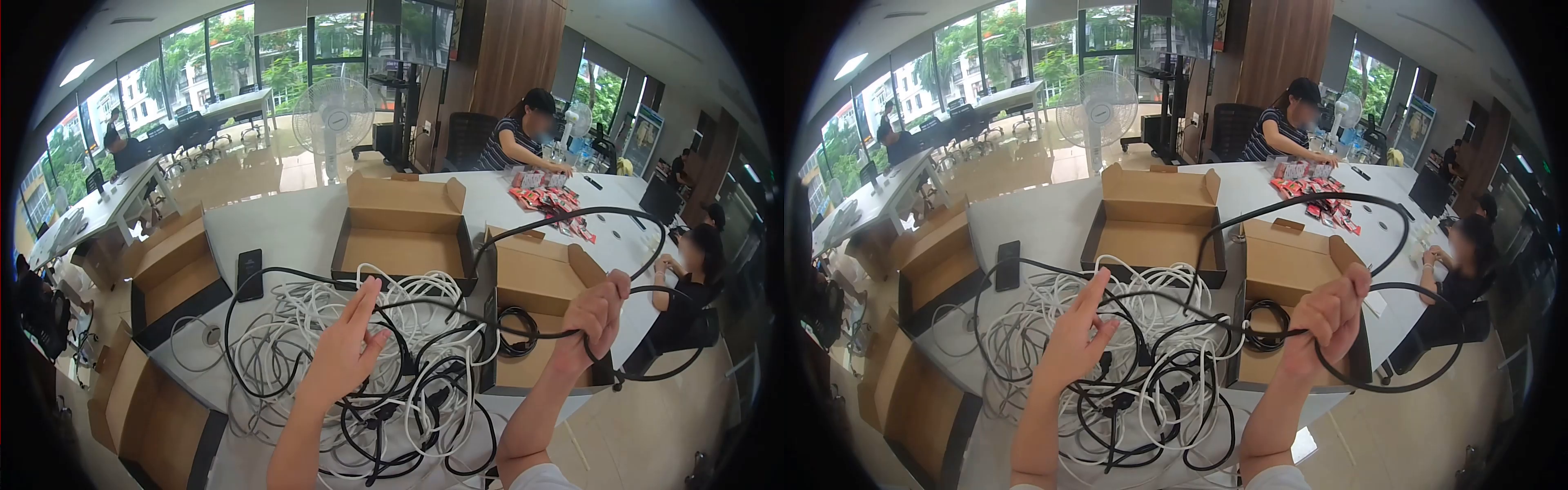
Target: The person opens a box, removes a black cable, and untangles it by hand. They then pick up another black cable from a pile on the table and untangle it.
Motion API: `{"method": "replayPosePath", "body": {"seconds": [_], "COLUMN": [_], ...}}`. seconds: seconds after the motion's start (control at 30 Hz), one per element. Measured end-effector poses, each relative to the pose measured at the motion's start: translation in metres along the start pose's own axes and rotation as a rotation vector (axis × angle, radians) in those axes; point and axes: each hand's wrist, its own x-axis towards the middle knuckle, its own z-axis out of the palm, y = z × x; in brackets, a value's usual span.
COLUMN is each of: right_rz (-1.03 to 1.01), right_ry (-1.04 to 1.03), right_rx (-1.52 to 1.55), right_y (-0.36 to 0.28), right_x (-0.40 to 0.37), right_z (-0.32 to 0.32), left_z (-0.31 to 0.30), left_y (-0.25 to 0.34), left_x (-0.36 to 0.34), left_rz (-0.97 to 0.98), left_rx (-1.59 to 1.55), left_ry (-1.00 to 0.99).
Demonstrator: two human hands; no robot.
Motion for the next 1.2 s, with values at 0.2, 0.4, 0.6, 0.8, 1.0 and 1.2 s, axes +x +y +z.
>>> {"method": "replayPosePath", "body": {"seconds": [0.2,0.4,0.6,0.8,1.0,1.2], "right_rz": [0.020,-0.097,-0.017,0.021,-0.112,-0.026], "right_ry": [0.196,0.589,0.751,0.588,0.781,0.590], "right_rx": [-0.330,-0.573,-0.686,-0.627,-0.845,-1.354], "right_y": [0.004,0.002,0.005,-0.019,-0.011,0.014], "right_x": [-0.006,-0.005,-0.005,-0.011,-0.004,-0.002], "right_z": [-0.002,-0.024,-0.048,-0.080,-0.078,-0.077], "left_z": [0.001,-0.011,-0.042,-0.087,-0.109,-0.106], "left_y": [-0.011,0.002,0.004,-0.009,-0.019,-0.019], "left_x": [0.001,0.002,-0.010,-0.017,-0.023,-0.023], "left_rz": [-0.051,0.090,0.353,0.300,0.444,0.463], "left_rx": [0.025,-0.165,-0.242,-0.776,-1.401,-1.419], "left_ry": [0.040,0.378,0.617,1.037,0.783,0.644]}}
